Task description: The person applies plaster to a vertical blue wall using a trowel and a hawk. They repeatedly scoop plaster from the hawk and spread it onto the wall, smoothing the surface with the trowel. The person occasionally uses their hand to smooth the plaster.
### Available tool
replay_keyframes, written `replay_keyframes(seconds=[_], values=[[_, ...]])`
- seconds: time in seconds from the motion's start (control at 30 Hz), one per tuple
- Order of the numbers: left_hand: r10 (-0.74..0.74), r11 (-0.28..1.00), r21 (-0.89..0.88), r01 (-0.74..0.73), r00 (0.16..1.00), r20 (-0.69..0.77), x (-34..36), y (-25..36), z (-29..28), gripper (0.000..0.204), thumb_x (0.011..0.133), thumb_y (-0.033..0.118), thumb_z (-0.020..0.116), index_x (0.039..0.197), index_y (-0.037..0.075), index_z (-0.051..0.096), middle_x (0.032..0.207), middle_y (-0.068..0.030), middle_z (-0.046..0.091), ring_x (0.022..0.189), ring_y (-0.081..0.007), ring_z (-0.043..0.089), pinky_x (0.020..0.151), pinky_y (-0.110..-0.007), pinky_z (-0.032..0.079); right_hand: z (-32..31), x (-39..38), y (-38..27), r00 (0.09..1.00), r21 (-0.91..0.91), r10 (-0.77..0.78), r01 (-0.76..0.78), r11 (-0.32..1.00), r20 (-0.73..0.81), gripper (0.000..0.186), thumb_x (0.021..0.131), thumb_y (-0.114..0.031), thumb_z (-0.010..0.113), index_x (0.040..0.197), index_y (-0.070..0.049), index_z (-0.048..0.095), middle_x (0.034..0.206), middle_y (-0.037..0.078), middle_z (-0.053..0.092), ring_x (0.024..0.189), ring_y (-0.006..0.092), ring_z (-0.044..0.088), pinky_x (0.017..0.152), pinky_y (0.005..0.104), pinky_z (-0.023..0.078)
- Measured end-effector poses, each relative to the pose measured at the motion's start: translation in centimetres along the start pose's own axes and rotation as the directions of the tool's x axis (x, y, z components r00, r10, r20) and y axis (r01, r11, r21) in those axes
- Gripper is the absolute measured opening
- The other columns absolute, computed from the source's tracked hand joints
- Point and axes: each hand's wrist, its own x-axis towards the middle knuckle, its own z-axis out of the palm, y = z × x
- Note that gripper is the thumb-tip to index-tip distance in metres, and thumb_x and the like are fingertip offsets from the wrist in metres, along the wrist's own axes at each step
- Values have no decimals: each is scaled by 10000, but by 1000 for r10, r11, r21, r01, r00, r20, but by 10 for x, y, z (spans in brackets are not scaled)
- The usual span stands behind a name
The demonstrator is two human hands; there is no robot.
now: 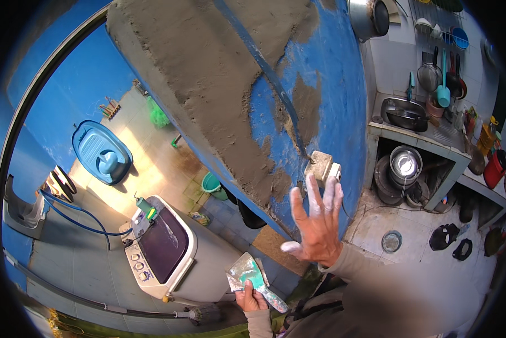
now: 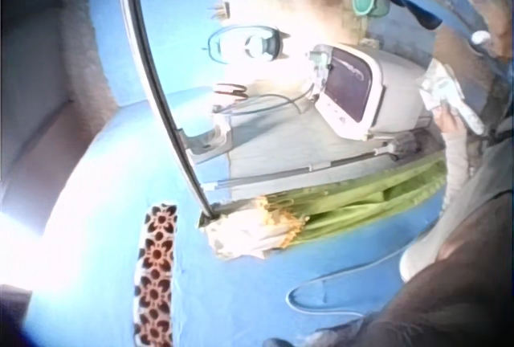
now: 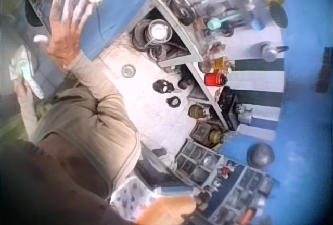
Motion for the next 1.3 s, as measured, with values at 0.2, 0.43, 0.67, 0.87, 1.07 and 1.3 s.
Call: replay_keyframes(seconds=[0.2, 0.43, 0.67, 0.87, 1.07, 1.3], values=[[16, 1000, -25, -15, 999, 47, 4, -5, -6, 364, 933, 8, 634, 1275, 5, 511, 1094, -67, 639, 887, -114, 624, 759, -255, 535, 20, 31, 5, 994, 8, -91, 92, 996, -61, 810, 922, -767, 221, 1558, -273, 308, 1611, 235, 193, 1471, 495, 115, 1103, 716, 80], [6, 1000, -11, -6, 1000, 5, 4, -4, -4, 347, 937, 2, 624, 1266, -7, 514, 1104, -74, 642, 913, -129, 628, 786, -263, 535, 16, 0, 8, 997, 11, 1, -2, 1000, 76, 867, 929, -758, 205, 1548, -163, 324, 1600, 252, 211, 1461, 524, 110, 1107, 716, 53], [27, 1000, -15, -27, 999, 23, -3, 4, 11, 368, 942, 22, 622, 1291, 16, 505, 1101, -59, 635, 891, -104, 618, 739, -238, 530, 10, 37, 2, 992, 57, -96, 101, 993, -85, 829, 916, -772, 132, 1545, -274, 344, 1600, 253, 211, 1471, 509, 98, 1118, 706, 20], [23, 1000, 13, -23, 1000, 20, -1, 4, 14, 361, 938, 43, 638, 1279, 30, 519, 1096, -48, 637, 884, -91, 619, 725, -227, 532, 11, 58, 0, 991, 18, -91, 94, 995, -94, 861, 903, -789, 144, 1569, -260, 275, 1605, 250, 195, 1471, 509, 103, 1119, 710, 37], [26, 999, -27, -26, 1000, 7, 6, -7, -5, 362, 932, -11, 618, 1279, 13, 516, 1097, -68, 646, 887, -122, 632, 745, -253, 540, 2, 22, 7, 998, 18, -51, 50, 999, 44, 901, 913, -780, 146, 1525, -160, 377, 1572, 261, 276, 1457, 521, 142, 1117, 709, 34], [13, 1000, -29, -12, 999, 35, 7, 0, 13, 349, 928, 1, 630, 1261, 11, 526, 1093, -67, 648, 887, -127, 634, 745, -261, 540, -3, 75, -2, 985, 17, -130, 133, 991, -113, 886, 895, -802, 152, 1537, -229, 362, 1575, 269, 267, 1464, 525, 116, 1106, 726, 52]])
